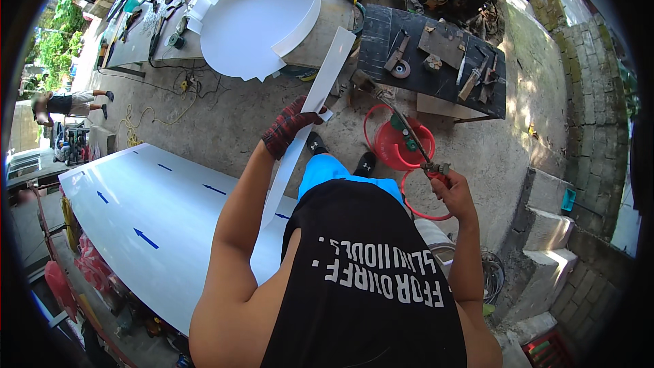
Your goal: Fabricating a circular sign component by heating and bending foam board strips around a frame.
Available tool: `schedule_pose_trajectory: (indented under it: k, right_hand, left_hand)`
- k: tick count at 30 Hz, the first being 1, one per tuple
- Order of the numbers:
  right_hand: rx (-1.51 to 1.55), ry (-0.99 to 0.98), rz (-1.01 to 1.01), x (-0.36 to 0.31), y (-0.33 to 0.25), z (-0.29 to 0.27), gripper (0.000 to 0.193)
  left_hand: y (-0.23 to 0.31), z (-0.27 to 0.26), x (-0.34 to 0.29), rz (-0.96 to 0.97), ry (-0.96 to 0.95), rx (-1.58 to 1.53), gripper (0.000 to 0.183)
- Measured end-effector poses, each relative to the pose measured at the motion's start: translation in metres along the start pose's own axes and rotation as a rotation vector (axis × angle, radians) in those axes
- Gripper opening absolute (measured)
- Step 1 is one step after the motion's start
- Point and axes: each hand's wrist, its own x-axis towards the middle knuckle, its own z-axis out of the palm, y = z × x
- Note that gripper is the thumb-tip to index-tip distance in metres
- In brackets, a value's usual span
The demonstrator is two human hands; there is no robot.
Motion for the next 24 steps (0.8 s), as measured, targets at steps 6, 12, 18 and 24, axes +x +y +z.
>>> schedule_pose_trajectory:
  k: [6,12,18,24]
  right_hand:
    - [-0.059,0.032,0.024,0.000,0.011,0.002,0.029]
    - [-0.045,0.001,0.013,-0.003,0.011,0.001,0.029]
    - [-0.008,-0.057,-0.001,-0.009,0.008,-0.002,0.029]
    - [0.031,-0.041,0.016,-0.009,0.011,-0.003,0.029]
  left_hand:
    - [0.001,0.006,-0.005,0.026,-0.008,0.071,0.073]
    - [0.003,0.010,-0.013,0.003,0.003,-0.009,0.074]
    - [-0.003,0.011,-0.015,0.005,0.001,0.059,0.074]
    - [-0.010,0.011,-0.016,0.024,-0.005,0.055,0.068]
